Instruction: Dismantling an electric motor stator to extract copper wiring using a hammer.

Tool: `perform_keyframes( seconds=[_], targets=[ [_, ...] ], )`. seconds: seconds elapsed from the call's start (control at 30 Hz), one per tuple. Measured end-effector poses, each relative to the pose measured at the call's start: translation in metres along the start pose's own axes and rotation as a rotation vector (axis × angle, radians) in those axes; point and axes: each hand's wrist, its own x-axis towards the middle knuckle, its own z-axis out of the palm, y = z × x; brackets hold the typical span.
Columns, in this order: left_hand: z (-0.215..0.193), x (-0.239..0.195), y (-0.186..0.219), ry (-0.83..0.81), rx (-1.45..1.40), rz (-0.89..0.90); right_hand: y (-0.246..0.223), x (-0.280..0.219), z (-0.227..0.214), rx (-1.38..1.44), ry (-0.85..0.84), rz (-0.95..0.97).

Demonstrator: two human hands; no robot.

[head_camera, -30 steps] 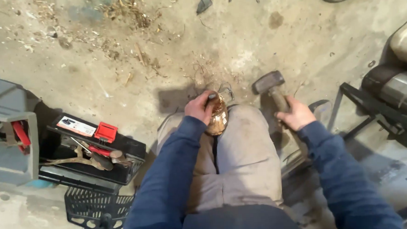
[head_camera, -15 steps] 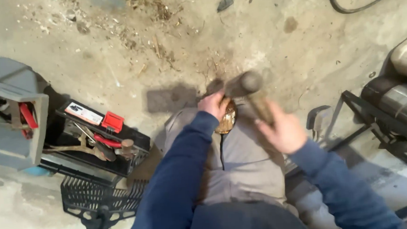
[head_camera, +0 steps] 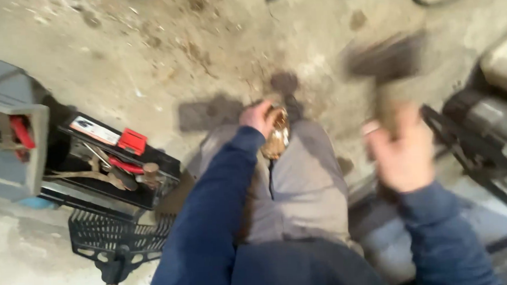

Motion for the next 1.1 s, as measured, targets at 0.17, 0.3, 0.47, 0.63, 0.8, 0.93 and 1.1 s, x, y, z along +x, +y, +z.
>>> perform_keyframes(
  seconds=[0.17,0.3,0.47,0.63,0.8,0.93,1.1],
  targets=[
    [-0.002,0.0,0.005,0.04,-0.01,0.035,-0.004,0.0,0.034,0.81,0.488,0.486],
    [0.005,-0.015,0.0,-0.05,0.004,0.004,0.037,-0.022,0.109,-0.144,-0.275,0.19],
    [0.006,0.0,-0.008,-0.047,-0.008,0.009,0.03,-0.032,0.041,0.048,-0.095,0.259],
    [-0.001,0.019,-0.015,-0.006,-0.028,-0.061,0.072,-0.026,0.047,0.761,0.06,0.635],
    [-0.062,0.05,0.051,-0.185,-0.308,-0.151,0.151,-0.049,0.114,0.815,-0.032,0.842],
    [-0.08,0.066,0.069,-0.684,0.446,0.021,0.193,-0.053,0.143,0.841,-0.117,0.853],
    [-0.063,0.05,0.052,-0.845,0.574,-0.036,0.2,-0.031,0.146,0.791,-0.156,0.861]
  ],
)
